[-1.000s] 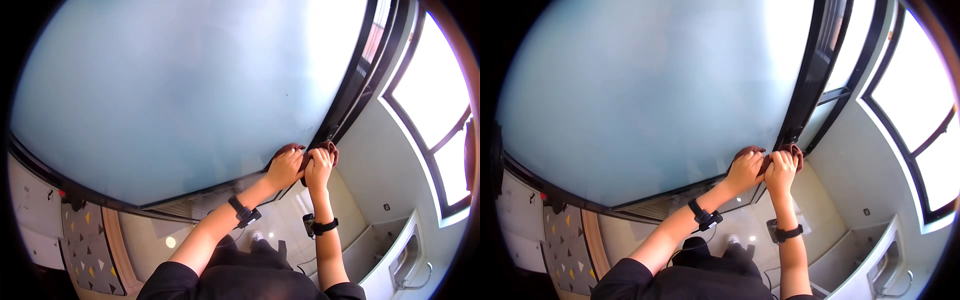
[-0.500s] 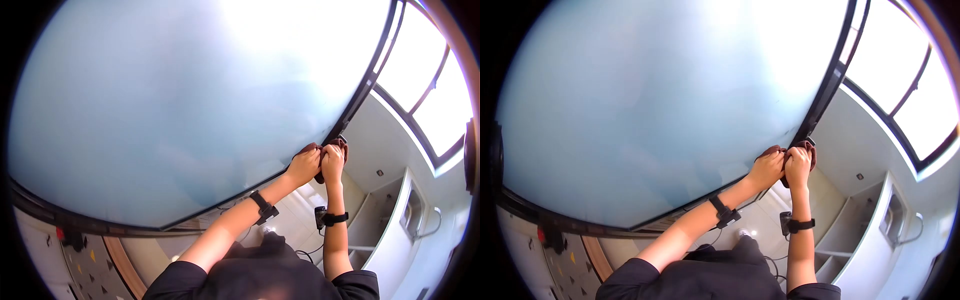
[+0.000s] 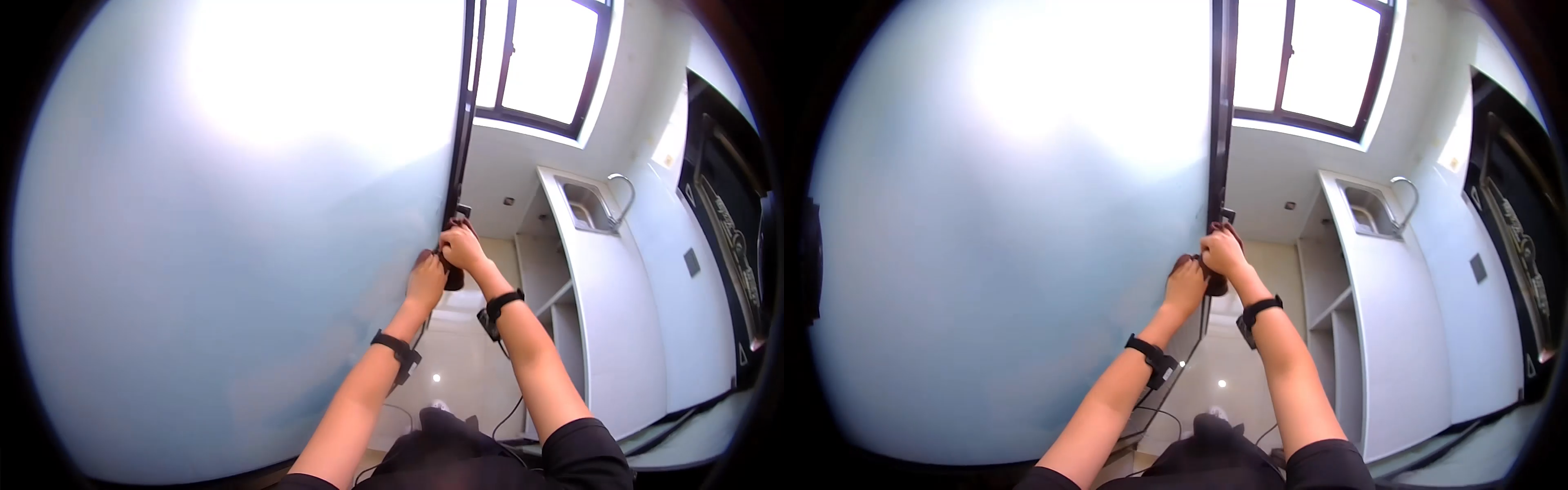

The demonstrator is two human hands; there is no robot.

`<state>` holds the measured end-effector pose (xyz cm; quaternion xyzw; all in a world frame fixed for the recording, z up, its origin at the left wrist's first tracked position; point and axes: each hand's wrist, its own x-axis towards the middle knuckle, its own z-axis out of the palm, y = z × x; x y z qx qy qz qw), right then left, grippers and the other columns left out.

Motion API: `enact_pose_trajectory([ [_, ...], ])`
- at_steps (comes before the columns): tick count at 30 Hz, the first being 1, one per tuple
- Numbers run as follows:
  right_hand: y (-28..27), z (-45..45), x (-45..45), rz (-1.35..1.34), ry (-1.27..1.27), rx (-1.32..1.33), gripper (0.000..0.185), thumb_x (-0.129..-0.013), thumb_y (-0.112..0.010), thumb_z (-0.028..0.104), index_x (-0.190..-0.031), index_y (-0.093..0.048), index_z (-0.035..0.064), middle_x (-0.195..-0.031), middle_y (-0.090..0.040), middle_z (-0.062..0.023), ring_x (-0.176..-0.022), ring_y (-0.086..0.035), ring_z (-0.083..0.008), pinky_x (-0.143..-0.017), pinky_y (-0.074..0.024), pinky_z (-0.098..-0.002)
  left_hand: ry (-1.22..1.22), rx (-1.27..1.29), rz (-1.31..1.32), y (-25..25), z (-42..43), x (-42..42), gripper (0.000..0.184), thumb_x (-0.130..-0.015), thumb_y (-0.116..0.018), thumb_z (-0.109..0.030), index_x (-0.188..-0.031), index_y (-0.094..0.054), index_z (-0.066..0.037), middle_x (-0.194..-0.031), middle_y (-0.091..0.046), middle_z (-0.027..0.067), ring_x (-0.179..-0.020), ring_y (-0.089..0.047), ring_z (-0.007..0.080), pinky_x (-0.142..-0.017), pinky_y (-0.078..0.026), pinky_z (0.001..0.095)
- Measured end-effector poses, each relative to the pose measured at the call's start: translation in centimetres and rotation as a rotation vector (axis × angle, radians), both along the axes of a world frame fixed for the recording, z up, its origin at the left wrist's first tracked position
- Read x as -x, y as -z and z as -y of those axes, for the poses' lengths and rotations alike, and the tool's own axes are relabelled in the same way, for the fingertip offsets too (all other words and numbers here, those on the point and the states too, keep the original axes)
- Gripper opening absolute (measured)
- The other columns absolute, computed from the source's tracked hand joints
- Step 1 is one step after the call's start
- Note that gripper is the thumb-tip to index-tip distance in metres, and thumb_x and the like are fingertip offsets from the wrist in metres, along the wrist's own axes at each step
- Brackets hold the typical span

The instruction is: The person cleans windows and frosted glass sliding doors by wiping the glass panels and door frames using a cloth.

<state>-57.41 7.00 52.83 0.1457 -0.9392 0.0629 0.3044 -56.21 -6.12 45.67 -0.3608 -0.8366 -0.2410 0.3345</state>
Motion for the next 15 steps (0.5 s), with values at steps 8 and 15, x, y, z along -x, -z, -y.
enact_pose_trajectory([
  [8, -2.3, 0.6, -1.4, 0.078, 0.045, -0.165, 0.011, -0.065, -0.052, 0.012, -0.064, -0.061, 0.0063, -0.076, -0.063, -0.0079, -0.09, -0.057, -0.0254, -0.091, -0.0381, -0.0374, -0.031, -0.065, 0.086, -0.9, 0.4, -2.1, 0.031, -0.083, -0.059, -0.024, -0.097, -0.058, 0.003, -0.108, -0.057, 0.0144, -0.105, -0.054, 0.0266, -0.087, -0.045, 0.0332],
  [15, -2.1, 0.6, -5.1, 0.085, 0.024, -0.063, 0.008, -0.063, -0.051, 0.01, -0.062, -0.058, 0.0058, -0.07, -0.06, -0.0082, -0.081, -0.056, -0.0254, -0.086, -0.0399, -0.0346, 0.08, -0.063, 0.121, -0.9, 1.3, -4.4, 0.032, -0.082, -0.06, -0.023, -0.1, -0.058, 0.003, -0.108, -0.06, 0.0135, -0.102, -0.057, 0.0272, -0.086, -0.047, 0.0338],
])
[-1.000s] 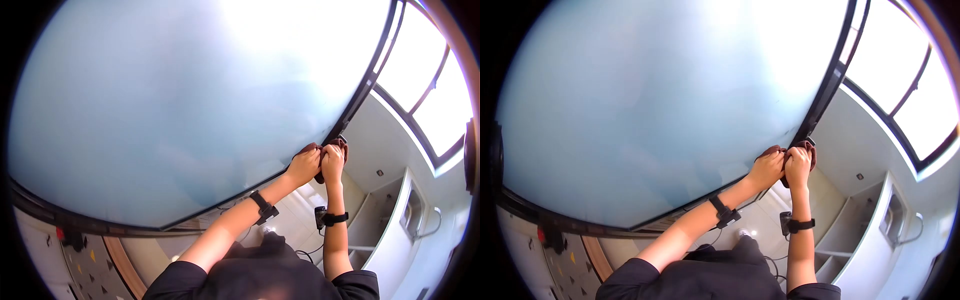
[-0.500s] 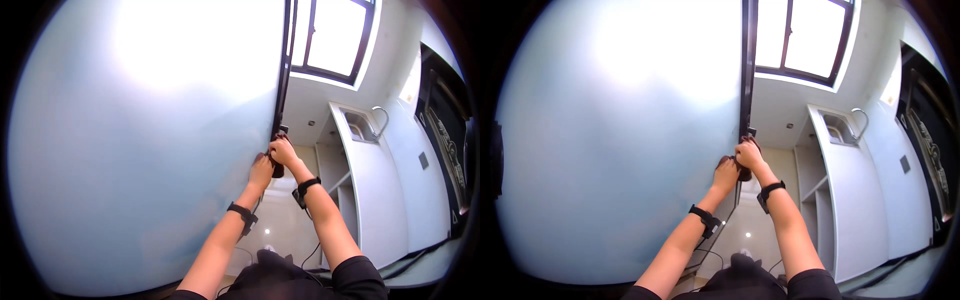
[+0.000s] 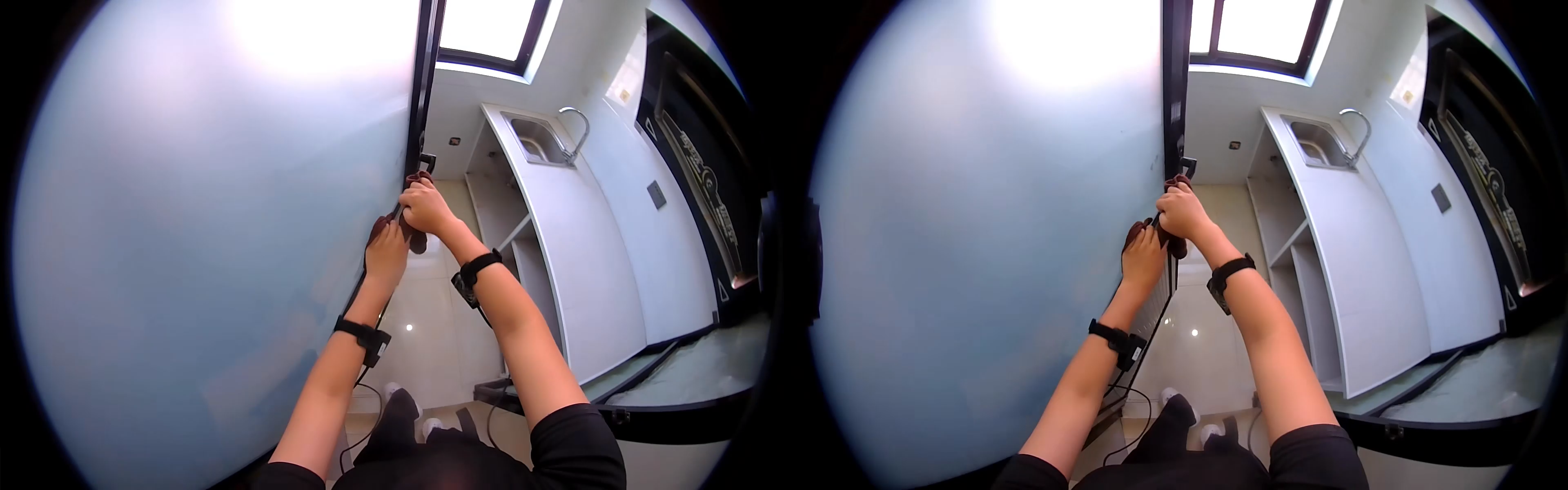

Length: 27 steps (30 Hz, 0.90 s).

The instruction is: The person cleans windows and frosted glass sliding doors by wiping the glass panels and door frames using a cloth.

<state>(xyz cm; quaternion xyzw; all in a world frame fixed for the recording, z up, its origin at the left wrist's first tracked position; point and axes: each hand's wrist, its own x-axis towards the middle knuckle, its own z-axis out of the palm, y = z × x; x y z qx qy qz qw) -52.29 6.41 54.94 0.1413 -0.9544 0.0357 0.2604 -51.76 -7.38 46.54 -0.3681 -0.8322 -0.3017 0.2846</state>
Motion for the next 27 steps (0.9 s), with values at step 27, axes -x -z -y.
enact_pose_trajectory([
  [27, -3.6, -0.9, -2.4, -0.352, 0.284, -0.039, 0.022, -0.061, -0.054, 0.021, -0.058, -0.061, 0.0003, -0.064, -0.059, -0.0154, -0.07, -0.054, -0.0314, -0.073, -0.0423, -0.0397, 0.096, -0.112, -0.097, -5.9, -0.6, -0.7, 0.023, -0.08, -0.061, -0.019, -0.092, -0.057, 0.001, -0.097, -0.056, 0.0109, -0.096, -0.052, 0.0297, -0.086, -0.041, 0.0394],
])
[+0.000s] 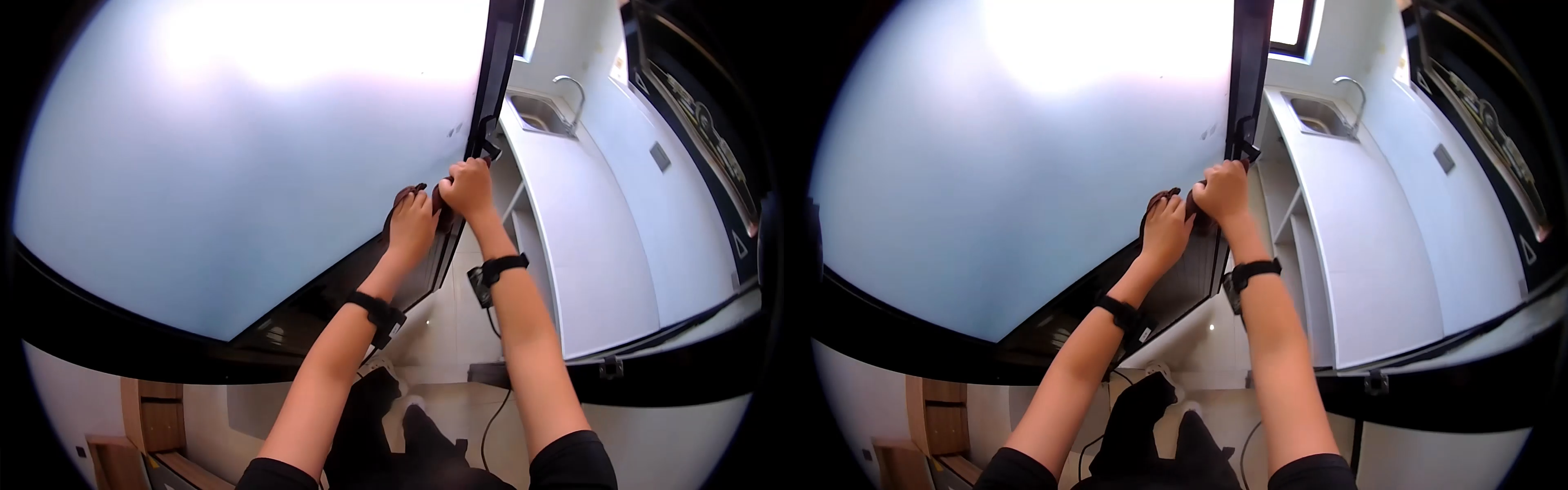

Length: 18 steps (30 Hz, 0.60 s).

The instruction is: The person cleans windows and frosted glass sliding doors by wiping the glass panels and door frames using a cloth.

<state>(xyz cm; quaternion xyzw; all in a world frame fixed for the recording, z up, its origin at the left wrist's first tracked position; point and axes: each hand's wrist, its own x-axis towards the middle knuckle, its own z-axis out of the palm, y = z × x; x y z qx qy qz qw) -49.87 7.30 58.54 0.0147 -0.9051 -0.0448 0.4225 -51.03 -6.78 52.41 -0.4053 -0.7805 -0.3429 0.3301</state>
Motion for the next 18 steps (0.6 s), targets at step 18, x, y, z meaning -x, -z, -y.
enact_pose_trajectory([
  [18, -0.6, 3.3, -11.4, 0.555, 0.181, 0.081, 0.032, -0.06, -0.058, 0.034, -0.061, -0.067, 0.003, -0.062, -0.063, -0.0151, -0.059, -0.063, -0.0306, -0.059, -0.0497, -0.0369, 0.198, 0.166, -0.139, 4.3, 4.4, -7.1, 0.03, -0.069, -0.067, -0.016, -0.094, -0.057, -0.002, -0.098, -0.055, 0.0083, -0.092, -0.053, 0.0269, -0.085, -0.043, 0.0382],
])
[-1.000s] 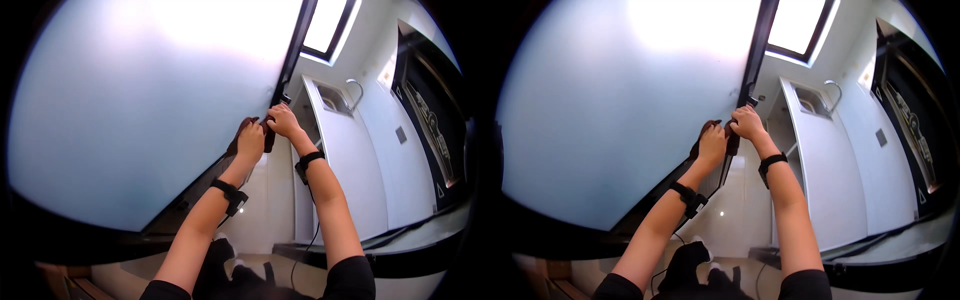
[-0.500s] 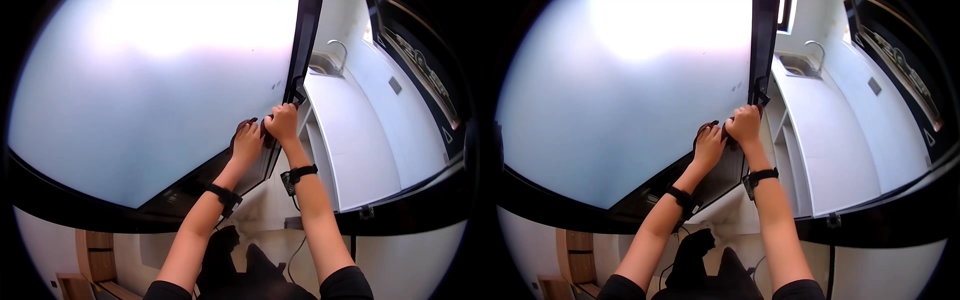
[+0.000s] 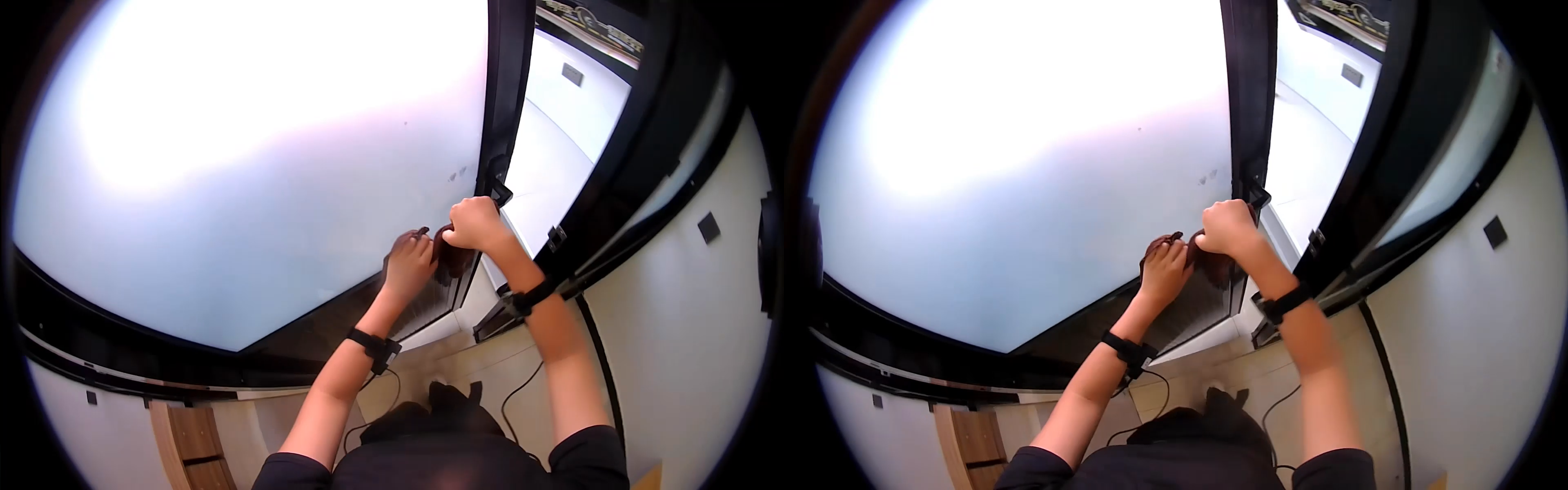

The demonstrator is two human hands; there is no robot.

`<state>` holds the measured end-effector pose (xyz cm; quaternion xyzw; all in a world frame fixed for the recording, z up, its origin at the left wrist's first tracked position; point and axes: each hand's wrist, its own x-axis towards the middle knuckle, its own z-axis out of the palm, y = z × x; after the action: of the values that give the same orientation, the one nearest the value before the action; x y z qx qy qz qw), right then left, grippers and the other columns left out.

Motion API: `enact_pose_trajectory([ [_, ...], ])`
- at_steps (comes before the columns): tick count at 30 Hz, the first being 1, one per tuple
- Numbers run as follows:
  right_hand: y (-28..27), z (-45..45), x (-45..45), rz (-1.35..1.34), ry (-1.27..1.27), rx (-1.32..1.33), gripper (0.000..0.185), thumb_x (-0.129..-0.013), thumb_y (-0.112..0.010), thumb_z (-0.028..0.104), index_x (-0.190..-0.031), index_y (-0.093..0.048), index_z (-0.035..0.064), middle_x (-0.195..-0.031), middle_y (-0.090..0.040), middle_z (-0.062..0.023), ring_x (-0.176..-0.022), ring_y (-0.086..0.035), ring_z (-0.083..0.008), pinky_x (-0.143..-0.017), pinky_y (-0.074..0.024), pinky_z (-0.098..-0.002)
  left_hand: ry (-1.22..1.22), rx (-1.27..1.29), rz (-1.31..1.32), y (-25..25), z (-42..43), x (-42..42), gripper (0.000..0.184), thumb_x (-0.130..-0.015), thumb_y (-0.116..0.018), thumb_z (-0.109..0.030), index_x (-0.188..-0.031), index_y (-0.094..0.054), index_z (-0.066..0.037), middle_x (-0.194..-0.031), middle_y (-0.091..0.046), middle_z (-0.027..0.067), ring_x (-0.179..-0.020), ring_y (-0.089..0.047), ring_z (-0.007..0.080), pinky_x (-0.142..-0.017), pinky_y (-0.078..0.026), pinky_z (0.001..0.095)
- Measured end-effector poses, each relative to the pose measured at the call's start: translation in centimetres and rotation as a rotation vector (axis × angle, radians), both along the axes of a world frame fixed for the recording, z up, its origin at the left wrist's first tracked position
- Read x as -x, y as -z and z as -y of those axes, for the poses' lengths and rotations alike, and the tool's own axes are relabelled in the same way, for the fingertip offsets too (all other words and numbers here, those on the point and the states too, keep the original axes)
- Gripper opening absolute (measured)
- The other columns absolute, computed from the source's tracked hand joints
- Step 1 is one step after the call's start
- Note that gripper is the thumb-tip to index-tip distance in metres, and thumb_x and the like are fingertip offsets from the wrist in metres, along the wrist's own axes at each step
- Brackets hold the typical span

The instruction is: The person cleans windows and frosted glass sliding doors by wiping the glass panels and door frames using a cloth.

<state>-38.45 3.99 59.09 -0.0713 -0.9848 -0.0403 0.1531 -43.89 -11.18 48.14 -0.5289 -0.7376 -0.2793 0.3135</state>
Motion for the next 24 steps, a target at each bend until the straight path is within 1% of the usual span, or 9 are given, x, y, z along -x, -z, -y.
enact_pose_trajectory([
  [2, -0.6, -1.4, 1.0, 0.224, -0.158, -0.091, 0.033, -0.062, -0.059, 0.036, -0.061, -0.067, 0.0045, -0.061, -0.062, -0.0151, -0.061, -0.063, -0.0307, -0.058, -0.051, -0.0368, -0.025, 0.02, 0.026, -0.7, -0.1, 0.1, 0.029, -0.07, -0.066, -0.017, -0.093, -0.057, -0.002, -0.098, -0.055, 0.0083, -0.091, -0.053, 0.0267, -0.084, -0.043, 0.0381],
  [3, -1.0, -2.0, 1.2, 0.213, -0.201, -0.114, 0.036, -0.064, -0.059, 0.039, -0.061, -0.067, 0.0046, -0.061, -0.062, -0.0151, -0.061, -0.063, -0.0312, -0.059, -0.0511, -0.0375, -0.042, 0.026, 0.06, -1.1, -0.6, 0.1, 0.028, -0.071, -0.066, -0.018, -0.093, -0.057, -0.003, -0.098, -0.056, 0.0084, -0.091, -0.053, 0.0265, -0.082, -0.043, 0.038],
  [8, -1.2, -2.2, 2.0, 0.182, -0.178, -0.205, 0.04, -0.067, -0.057, 0.042, -0.063, -0.068, 0.0043, -0.063, -0.063, -0.0153, -0.062, -0.063, -0.0309, -0.058, -0.0508, -0.0382, -0.061, -0.002, 0.079, -2.2, -1.5, 1.1, 0.026, -0.074, -0.064, -0.019, -0.092, -0.056, -0.002, -0.098, -0.056, 0.0091, -0.092, -0.052, 0.027, -0.082, -0.043, 0.0382],
  [10, -0.9, -2.1, 2.0, 0.139, -0.108, -0.19, 0.039, -0.068, -0.056, 0.041, -0.061, -0.067, 0.0043, -0.06, -0.062, -0.0151, -0.06, -0.063, -0.0308, -0.057, -0.0504, -0.0384, -0.063, -0.003, 0.086, -2.2, -1.8, 1.1, 0.025, -0.075, -0.064, -0.019, -0.092, -0.056, -0.002, -0.098, -0.056, 0.0092, -0.092, -0.052, 0.0272, -0.083, -0.043, 0.0381],
  [12, -0.8, -1.8, 1.6, 0.107, -0.103, -0.214, 0.038, -0.069, -0.055, 0.04, -0.059, -0.067, 0.0046, -0.059, -0.062, -0.0144, -0.057, -0.063, -0.0303, -0.055, -0.0497, -0.038, -0.078, -0.013, 0.094, -2.2, -2.0, 0.6, 0.025, -0.075, -0.064, -0.019, -0.092, -0.057, -0.002, -0.099, -0.056, 0.0093, -0.093, -0.052, 0.0273, -0.083, -0.042, 0.038],
  [14, -1.0, -1.1, 1.3, 0.059, -0.048, -0.171, 0.037, -0.069, -0.055, 0.039, -0.06, -0.066, 0.0048, -0.058, -0.062, -0.0138, -0.055, -0.062, -0.0296, -0.053, -0.0489, -0.0374, -0.135, -0.045, 0.031, -2.2, -1.9, 0.4, 0.025, -0.075, -0.064, -0.019, -0.092, -0.057, -0.002, -0.101, -0.056, 0.0092, -0.094, -0.052, 0.0273, -0.084, -0.042, 0.0376],
  [19, 0.4, -1.2, 1.4, -0.049, -0.08, -0.194, 0.033, -0.068, -0.056, 0.036, -0.058, -0.066, 0.0066, -0.057, -0.061, -0.0128, -0.053, -0.062, -0.0281, -0.051, -0.0472, -0.0373, -0.172, -0.034, 0.027, -2.6, -1.9, 0.0, 0.025, -0.075, -0.064, -0.02, -0.093, -0.058, -0.004, -0.103, -0.056, 0.0071, -0.095, -0.05, 0.0249, -0.084, -0.041, 0.0363],
  [23, 1.7, -1.1, 1.6, -0.092, -0.111, -0.246, 0.03, -0.068, -0.057, 0.033, -0.056, -0.065, 0.0067, -0.056, -0.061, -0.0128, -0.051, -0.061, -0.0272, -0.051, -0.0452, -0.0368, -0.199, -0.01, 0.062, -0.7, -2.3, 0.7, 0.024, -0.075, -0.065, -0.021, -0.092, -0.057, -0.005, -0.102, -0.055, 0.006, -0.093, -0.05, 0.0239, -0.083, -0.041, 0.0362],
  [24, 2.0, -1.0, 1.6, -0.123, -0.128, -0.246, 0.03, -0.067, -0.057, 0.032, -0.054, -0.064, 0.0056, -0.054, -0.06, -0.0136, -0.049, -0.06, -0.0275, -0.049, -0.0441, -0.0367, -0.215, -0.04, 0.007, -0.3, -2.4, 0.8, 0.024, -0.075, -0.065, -0.021, -0.092, -0.057, -0.005, -0.101, -0.055, 0.0055, -0.092, -0.049, 0.0236, -0.082, -0.041, 0.0361],
])
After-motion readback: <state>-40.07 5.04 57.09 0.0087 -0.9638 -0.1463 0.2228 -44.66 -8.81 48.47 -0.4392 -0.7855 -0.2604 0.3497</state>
